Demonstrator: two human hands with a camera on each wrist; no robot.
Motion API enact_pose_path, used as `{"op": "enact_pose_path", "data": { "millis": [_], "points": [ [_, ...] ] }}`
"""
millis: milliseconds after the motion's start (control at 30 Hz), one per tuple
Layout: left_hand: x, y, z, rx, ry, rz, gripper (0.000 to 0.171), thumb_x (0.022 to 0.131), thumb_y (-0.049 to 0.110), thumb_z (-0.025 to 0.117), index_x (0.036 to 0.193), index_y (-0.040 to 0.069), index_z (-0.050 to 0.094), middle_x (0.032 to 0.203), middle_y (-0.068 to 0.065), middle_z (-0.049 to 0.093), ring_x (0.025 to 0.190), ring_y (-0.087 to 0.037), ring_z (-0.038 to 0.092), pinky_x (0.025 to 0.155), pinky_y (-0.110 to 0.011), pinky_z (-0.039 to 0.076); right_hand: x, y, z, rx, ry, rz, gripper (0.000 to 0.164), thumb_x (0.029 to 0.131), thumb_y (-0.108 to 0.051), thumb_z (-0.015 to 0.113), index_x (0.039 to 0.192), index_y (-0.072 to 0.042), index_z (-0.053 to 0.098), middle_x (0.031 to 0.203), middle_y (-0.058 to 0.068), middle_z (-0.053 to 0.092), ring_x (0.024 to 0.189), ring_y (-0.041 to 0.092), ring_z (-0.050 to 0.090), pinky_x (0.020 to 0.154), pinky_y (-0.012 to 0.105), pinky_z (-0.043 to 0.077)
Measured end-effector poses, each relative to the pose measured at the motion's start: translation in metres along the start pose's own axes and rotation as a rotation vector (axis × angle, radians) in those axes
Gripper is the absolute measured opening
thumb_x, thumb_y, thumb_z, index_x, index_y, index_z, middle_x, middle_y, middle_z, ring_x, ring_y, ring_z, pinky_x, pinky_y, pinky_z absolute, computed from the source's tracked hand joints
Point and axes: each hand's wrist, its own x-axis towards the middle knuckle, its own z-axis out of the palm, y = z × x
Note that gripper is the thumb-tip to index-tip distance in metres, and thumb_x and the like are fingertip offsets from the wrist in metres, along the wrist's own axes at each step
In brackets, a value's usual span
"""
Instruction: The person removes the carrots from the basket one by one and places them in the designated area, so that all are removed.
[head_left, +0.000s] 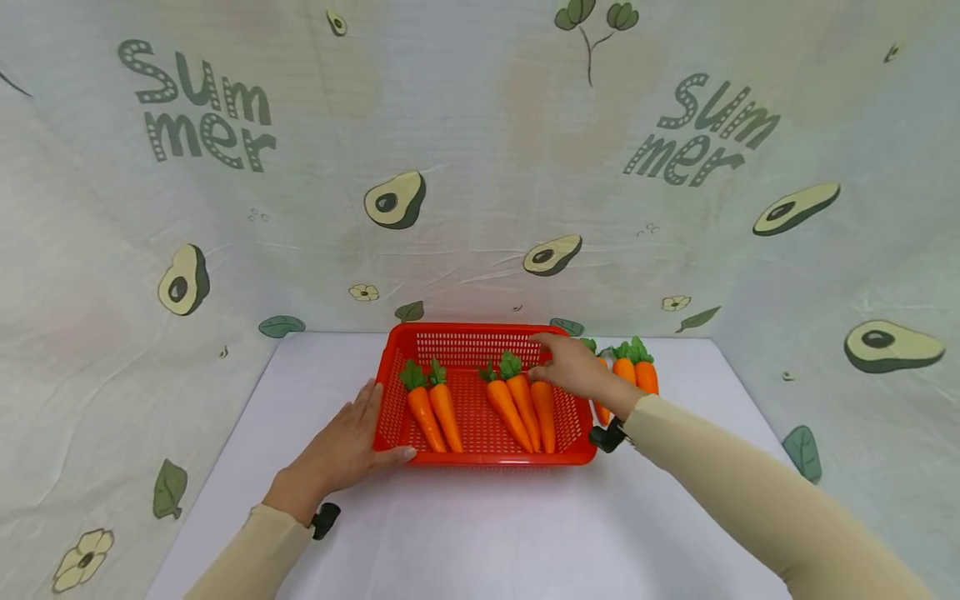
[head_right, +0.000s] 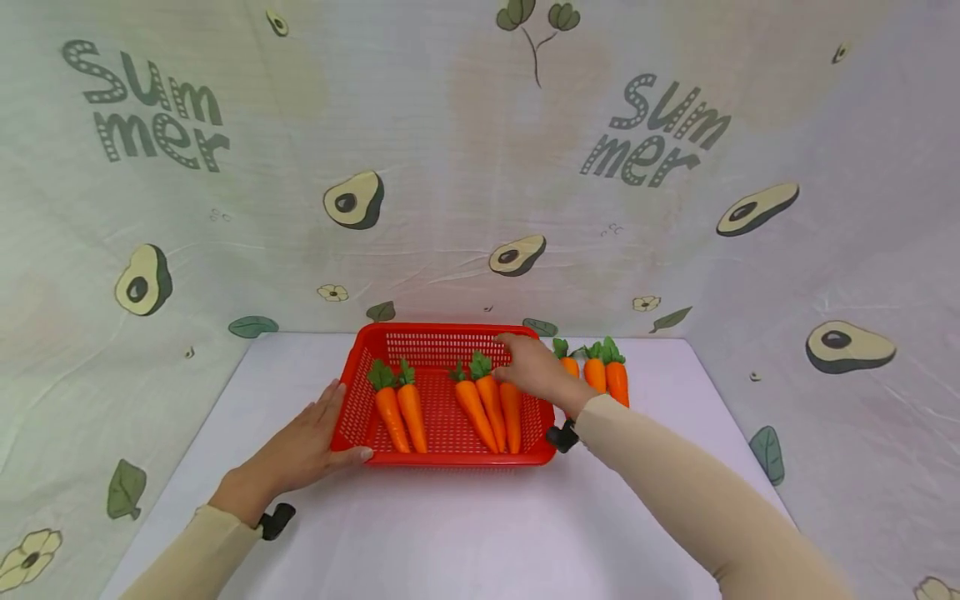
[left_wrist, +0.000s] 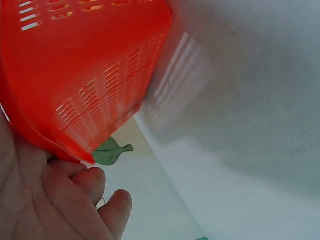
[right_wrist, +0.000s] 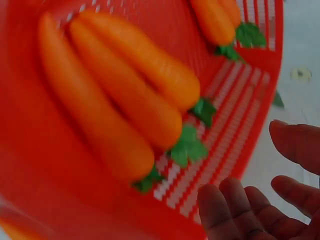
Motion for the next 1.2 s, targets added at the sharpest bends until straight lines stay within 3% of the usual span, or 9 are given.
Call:
{"op": "enact_pose_path", "data": {
  "millis": [100,200,333,467,867,1200],
  "points": [
    [-0.001,-0.001,-0.001,-0.016,-0.01,-0.009,0.13,0.085,0.085,0.06,0.166,-0.005,0.012,0.175,-0.025,0.012,0.159,-0.046,0.025,0.129,-0.059,0.026,0.011,-0.016,0.017,0.03,-0.09,-0.035,0.067,0.094,-0.018,0.078,0.154,-0.004,0.052,0.144,0.023,0.064,0.129,0.04,0.063,0.105,0.052,0.056],
    [-0.002,-0.001,-0.001,-0.033,-0.016,-0.013,0.13,0.085,0.085,0.06,0.167,-0.004,0.012,0.176,-0.023,0.011,0.16,-0.044,0.022,0.129,-0.059,0.025,0.019,-0.023,0.029,0.056,-0.157,-0.04,0.066,0.092,-0.012,0.08,0.152,-0.004,0.054,0.141,0.023,0.065,0.123,0.038,0.065,0.1,0.048,0.059],
    [0.0,0.0,0.001,-0.044,-0.025,-0.017,0.131,0.084,0.086,0.06,0.167,-0.002,0.011,0.176,-0.022,0.01,0.16,-0.044,0.023,0.129,-0.059,0.025,0.027,-0.021,0.039,0.131,-0.229,-0.003,0.066,0.09,-0.003,0.079,0.151,-0.004,0.055,0.137,0.025,0.065,0.108,0.03,0.068,0.088,0.042,0.064],
    [-0.001,-0.001,0.001,-0.051,-0.032,-0.03,0.131,0.084,0.086,0.061,0.168,-0.001,0.01,0.177,-0.02,0.009,0.16,-0.044,0.024,0.128,-0.059,0.027,0.03,-0.019,0.045,0.24,-0.282,0.045,0.067,0.088,0.002,0.077,0.151,-0.003,0.054,0.142,0.026,0.062,0.105,0.027,0.069,0.083,0.042,0.065],
    [-0.003,-0.002,0.0,-0.037,-0.022,-0.024,0.13,0.085,0.085,0.06,0.168,-0.002,0.01,0.177,-0.02,0.009,0.158,-0.046,0.027,0.127,-0.058,0.03,0.037,-0.018,0.057,0.302,-0.299,0.058,0.073,0.085,0.003,0.079,0.152,0.002,0.05,0.146,0.024,0.062,0.132,0.037,0.062,0.096,0.043,0.062],
    [-0.002,0.0,-0.001,-0.037,-0.03,-0.049,0.131,0.083,0.087,0.06,0.168,0.0,0.01,0.177,-0.019,0.009,0.156,-0.048,0.03,0.126,-0.059,0.032,0.043,-0.019,0.073,0.223,-0.328,0.05,0.07,0.087,-0.006,0.082,0.151,-0.003,0.053,0.137,0.019,0.067,0.117,0.029,0.067,0.1,0.044,0.059]
  ]
}}
